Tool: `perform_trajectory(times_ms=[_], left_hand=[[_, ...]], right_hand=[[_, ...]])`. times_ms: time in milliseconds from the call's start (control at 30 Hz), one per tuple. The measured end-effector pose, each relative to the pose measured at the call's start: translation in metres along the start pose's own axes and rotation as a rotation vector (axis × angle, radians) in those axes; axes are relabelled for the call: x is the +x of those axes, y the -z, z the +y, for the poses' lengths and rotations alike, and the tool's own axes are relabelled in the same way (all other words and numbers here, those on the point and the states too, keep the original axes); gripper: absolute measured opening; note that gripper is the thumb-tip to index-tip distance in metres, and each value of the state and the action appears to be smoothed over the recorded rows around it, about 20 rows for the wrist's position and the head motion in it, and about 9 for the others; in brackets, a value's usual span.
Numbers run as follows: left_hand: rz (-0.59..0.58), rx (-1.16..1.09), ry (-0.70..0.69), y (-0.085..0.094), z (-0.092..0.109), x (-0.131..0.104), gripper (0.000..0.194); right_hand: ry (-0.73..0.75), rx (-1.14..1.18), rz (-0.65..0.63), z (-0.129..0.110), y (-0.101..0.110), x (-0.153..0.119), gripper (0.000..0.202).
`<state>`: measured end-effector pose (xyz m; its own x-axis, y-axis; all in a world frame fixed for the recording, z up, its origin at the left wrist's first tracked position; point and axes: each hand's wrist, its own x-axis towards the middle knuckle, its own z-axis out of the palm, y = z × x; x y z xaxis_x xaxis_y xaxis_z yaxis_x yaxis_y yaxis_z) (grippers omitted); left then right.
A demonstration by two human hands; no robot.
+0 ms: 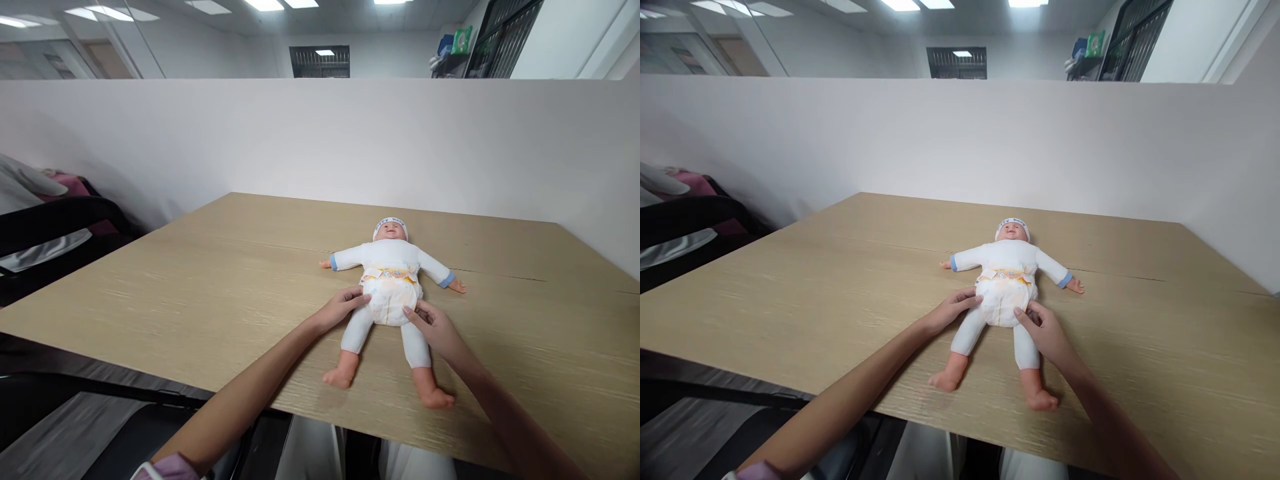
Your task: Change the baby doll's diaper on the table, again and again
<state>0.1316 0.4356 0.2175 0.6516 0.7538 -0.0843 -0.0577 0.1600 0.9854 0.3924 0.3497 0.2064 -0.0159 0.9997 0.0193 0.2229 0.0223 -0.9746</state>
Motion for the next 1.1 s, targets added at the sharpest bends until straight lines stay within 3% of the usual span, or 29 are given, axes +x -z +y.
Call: perform_trajectory(times_ms=[433, 867, 1100], left_hand=[[0.014, -0.049, 0.015, 0.000, 0.001, -0.001, 0.053], [0.029, -0.044, 0.011, 0.000, 0.002, 0.001, 0.055], [0.038, -0.029, -0.032, 0.000, 0.000, 0.002, 0.052]], right_hand=[[0.035, -0.089, 0.133, -0.003, -0.006, -0.004, 0.052], [0.065, -0.080, 0.160, -0.003, -0.008, -0.004, 0.056], [0.182, -0.326, 0.336, -0.014, -0.012, -0.010, 0.054]])
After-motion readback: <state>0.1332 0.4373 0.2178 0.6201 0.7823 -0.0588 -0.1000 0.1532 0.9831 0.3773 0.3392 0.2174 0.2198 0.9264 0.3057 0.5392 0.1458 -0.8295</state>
